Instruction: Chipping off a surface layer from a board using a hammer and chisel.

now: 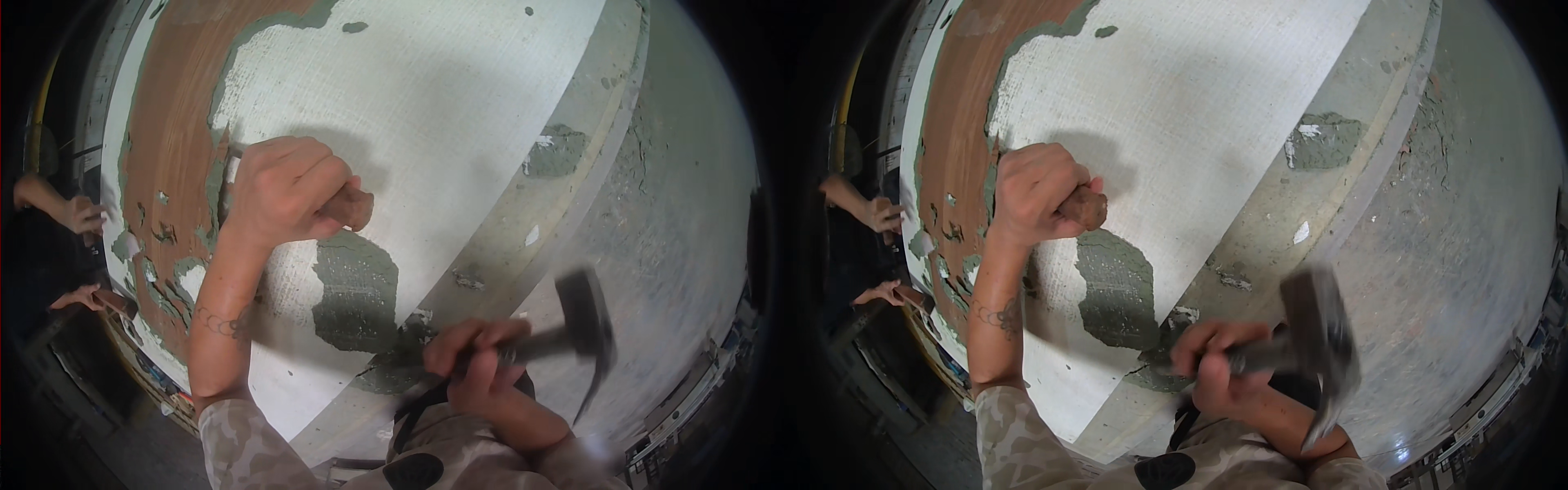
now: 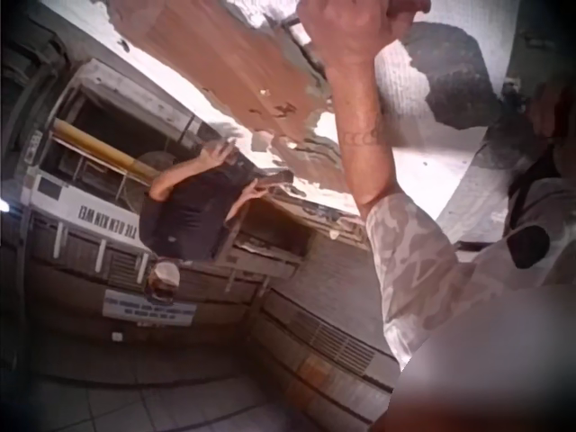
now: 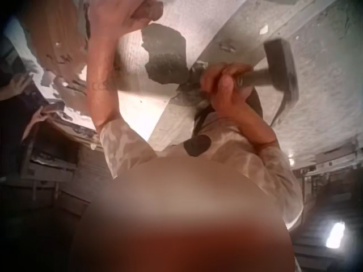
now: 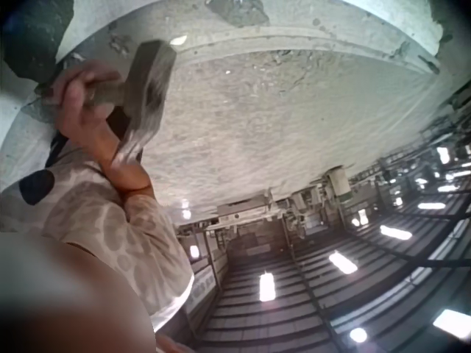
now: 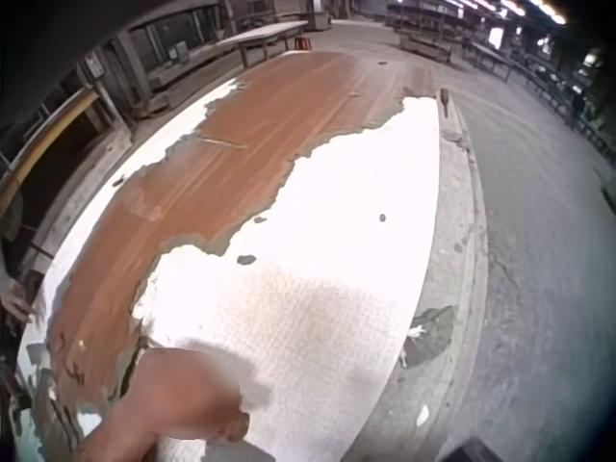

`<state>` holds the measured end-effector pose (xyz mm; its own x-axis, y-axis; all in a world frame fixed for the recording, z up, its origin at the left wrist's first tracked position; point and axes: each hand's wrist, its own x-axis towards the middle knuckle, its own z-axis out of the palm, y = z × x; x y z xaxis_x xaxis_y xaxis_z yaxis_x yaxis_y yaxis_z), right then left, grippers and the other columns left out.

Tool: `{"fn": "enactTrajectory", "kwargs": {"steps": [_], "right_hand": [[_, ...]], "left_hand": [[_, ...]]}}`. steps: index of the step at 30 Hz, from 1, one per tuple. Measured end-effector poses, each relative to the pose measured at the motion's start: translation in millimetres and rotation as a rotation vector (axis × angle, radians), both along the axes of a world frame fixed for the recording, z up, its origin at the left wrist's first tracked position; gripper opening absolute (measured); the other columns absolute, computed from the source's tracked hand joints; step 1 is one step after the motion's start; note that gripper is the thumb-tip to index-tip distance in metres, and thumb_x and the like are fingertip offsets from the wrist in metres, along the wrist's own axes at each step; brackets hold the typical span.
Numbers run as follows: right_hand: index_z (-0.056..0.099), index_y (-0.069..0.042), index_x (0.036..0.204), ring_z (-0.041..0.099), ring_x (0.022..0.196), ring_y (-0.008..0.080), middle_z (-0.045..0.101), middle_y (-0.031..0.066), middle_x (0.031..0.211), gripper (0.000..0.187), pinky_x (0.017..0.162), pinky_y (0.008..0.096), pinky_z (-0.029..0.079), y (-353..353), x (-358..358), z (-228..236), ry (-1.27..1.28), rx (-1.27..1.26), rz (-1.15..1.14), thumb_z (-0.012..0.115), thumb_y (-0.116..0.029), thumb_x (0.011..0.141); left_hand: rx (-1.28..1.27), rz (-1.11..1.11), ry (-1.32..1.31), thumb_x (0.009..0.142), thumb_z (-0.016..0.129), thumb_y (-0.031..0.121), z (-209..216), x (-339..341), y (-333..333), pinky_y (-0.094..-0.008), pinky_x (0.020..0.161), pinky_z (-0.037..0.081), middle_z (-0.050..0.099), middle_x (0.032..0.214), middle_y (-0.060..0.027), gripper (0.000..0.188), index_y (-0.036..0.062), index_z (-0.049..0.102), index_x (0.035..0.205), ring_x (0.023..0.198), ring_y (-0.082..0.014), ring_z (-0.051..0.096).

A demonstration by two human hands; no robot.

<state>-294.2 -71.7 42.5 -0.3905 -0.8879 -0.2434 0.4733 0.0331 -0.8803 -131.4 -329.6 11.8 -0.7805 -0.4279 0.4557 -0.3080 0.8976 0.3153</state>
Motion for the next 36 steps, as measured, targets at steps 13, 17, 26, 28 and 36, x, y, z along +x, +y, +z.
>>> {"fn": "enactTrajectory", "kwargs": {"steps": [13,17,26,28,36], "right_hand": [[0.039,-0.013,0.095,0.044,0.048,0.0142,0.043,0.0014,0.064,0.043,0.041,0.0292,0.037,-39,46,1,-0.408,0.155,0.203,0.040,-0.053,0.110],[0.038,-0.014,0.095,0.040,0.046,0.0126,0.039,0.0007,0.062,0.045,0.041,0.0291,0.035,-55,55,1,-0.451,0.165,0.184,0.044,-0.057,0.108],[0.034,-0.014,0.090,0.038,0.045,0.0113,0.039,0.0003,0.061,0.045,0.040,0.0273,0.034,-67,62,-3,-0.407,0.304,0.371,0.038,-0.053,0.111],[0.036,-0.013,0.089,0.039,0.046,0.0108,0.039,0.0000,0.061,0.043,0.040,0.0274,0.034,-60,58,-7,-0.508,0.166,0.188,0.040,-0.050,0.111],[0.039,-0.008,0.091,0.042,0.049,0.0094,0.043,0.0007,0.063,0.032,0.045,0.0273,0.036,-56,66,-13,-0.499,0.032,0.069,0.042,-0.031,0.113]], "left_hand": [[-0.002,0.105,-0.080,0.057,0.080,0.004,-7,14,-7,-0.0395,0.049,0.046,0.053,0.063,-0.0057,0.028,0.0108,0.056,0.071,0.057,-0.0269,0.059],[0.051,0.110,-0.053,0.056,0.079,0.004,-3,16,-7,-0.0392,0.049,0.046,0.053,0.063,-0.0055,0.028,0.0106,0.056,0.071,0.057,-0.0269,0.059],[0.075,0.103,-0.126,0.053,0.078,0.005,-3,23,-14,-0.0381,0.049,0.046,0.052,0.063,-0.0046,0.028,0.0122,0.059,0.073,0.056,-0.0265,0.058],[0.059,0.103,-0.104,0.053,0.077,0.006,-8,25,-13,-0.0380,0.049,0.046,0.053,0.063,-0.0046,0.027,0.0121,0.060,0.073,0.057,-0.0263,0.058],[0.062,0.078,-0.131,0.053,0.077,0.007,-4,24,-21,-0.0379,0.050,0.046,0.054,0.064,-0.0053,0.027,0.0112,0.059,0.073,0.057,-0.0270,0.058]]}}
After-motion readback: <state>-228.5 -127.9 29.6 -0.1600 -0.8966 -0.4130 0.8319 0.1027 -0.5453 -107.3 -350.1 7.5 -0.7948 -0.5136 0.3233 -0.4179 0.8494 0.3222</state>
